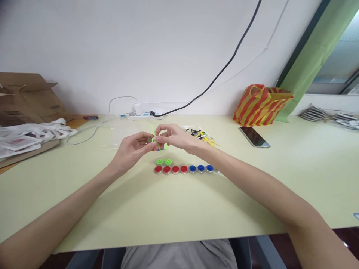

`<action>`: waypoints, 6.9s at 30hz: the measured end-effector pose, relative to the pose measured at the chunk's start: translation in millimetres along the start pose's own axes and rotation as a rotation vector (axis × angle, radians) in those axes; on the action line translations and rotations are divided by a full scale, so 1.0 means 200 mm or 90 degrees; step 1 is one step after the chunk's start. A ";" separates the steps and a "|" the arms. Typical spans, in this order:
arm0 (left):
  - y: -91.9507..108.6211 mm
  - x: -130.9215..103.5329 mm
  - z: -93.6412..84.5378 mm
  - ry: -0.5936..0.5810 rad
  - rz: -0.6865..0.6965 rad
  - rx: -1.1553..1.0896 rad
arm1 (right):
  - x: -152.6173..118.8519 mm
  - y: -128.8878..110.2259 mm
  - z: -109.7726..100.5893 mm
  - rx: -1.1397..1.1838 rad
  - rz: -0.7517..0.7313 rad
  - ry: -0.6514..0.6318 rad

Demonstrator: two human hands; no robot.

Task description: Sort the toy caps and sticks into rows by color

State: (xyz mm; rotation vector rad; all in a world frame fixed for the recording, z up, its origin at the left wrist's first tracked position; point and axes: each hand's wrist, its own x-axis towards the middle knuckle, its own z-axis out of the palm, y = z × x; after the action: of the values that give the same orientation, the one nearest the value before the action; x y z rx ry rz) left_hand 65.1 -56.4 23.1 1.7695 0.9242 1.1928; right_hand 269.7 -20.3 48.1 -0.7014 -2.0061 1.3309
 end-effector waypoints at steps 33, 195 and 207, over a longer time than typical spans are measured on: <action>-0.06 0.03 -0.03 0.136 -0.067 -0.038 | 0.07 0.35 -0.33 -0.618 0.148 0.171; -0.08 0.03 -0.01 0.098 -0.070 -0.023 | 0.26 0.36 -0.27 -0.683 0.128 0.005; -0.09 0.03 -0.02 0.087 -0.069 -0.023 | 0.17 0.25 -0.25 -0.581 0.050 0.089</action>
State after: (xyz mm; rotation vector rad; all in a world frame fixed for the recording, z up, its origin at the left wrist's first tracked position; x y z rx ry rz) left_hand 60.8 -43.6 9.4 1.6051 1.0573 1.2637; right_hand 288.1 52.0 24.4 -1.2284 -2.4415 0.3102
